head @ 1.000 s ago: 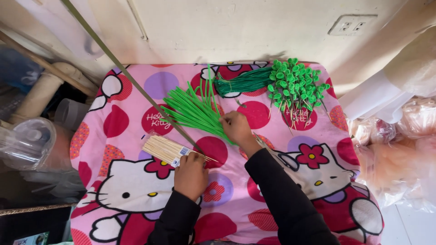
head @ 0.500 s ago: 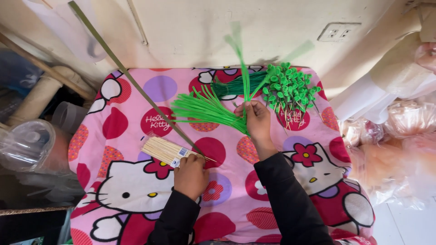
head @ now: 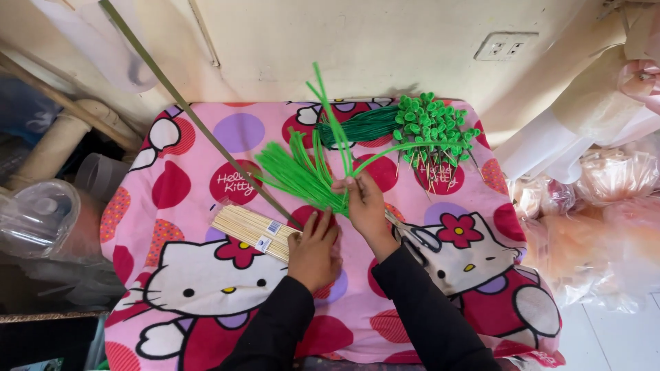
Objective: Assembling and trimming green decorative floral stems into bundles
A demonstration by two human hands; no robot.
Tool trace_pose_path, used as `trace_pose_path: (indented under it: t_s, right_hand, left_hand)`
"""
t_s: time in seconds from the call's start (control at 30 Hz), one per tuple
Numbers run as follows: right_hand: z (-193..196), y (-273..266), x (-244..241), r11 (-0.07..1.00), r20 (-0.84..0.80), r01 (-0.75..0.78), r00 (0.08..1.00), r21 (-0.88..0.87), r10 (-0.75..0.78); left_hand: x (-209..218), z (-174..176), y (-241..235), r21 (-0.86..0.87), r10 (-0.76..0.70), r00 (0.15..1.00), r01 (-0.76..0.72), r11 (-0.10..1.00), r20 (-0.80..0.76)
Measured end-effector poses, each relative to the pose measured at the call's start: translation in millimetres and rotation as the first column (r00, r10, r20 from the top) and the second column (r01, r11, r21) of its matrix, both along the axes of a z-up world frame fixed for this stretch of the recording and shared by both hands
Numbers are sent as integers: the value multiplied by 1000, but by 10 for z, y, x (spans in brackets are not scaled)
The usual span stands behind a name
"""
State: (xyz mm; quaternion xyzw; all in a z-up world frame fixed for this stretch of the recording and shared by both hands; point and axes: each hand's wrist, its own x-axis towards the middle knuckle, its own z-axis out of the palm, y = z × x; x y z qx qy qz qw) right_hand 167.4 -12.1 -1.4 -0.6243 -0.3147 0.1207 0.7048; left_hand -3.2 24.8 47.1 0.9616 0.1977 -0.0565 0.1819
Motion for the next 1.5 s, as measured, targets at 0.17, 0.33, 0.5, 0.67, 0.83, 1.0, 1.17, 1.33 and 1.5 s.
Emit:
trace_pose_path:
  t_s: [0.17, 0.33, 0.5, 0.67, 0.83, 1.0, 1.17, 1.33, 1.5]
  right_hand:
    - [225, -26, -6, 986, -160, -4, 987, 169, 32]
    - [428, -117, -6, 923, 178, -15, 980, -385, 90]
    - [112, -94, 123, 877, 210, 119, 978, -466, -22]
    - [242, -65, 67, 987, -334, 32, 939, -159, -84]
    - [626, -96, -78, 985, -485, 90, 874, 149, -6]
    - [1054, -267, -121, 995, -135, 21, 991, 96, -8]
    - [1064, -690, -247, 973, 10, -198, 980, -123, 200]
    - [689, -995, -382, 824, -115, -434, 899, -365, 422]
    - [599, -1096, -628, 641, -94, -514, 816, -570, 571]
  left_hand:
    - [75, -228, -18, 43, 20, 998, -23, 999, 66]
    - [187, -500, 16, 104, 90, 953, -124, 987, 290]
    - [143, -296, -52, 77, -11, 940, -17, 997, 341]
    - [207, -431, -89, 76, -60, 960, 40, 996, 272]
    - [230, -424, -57, 62, -55, 970, 41, 997, 235]
    - [197, -315, -84, 9, -44, 979, 43, 999, 199]
    - [136, -96, -42, -121, 66, 906, -16, 992, 418]
    - [178, -445, 39, -817, 444, 749, 221, 533, 492]
    - [65, -449, -115, -930, 628, 706, 125, 345, 328]
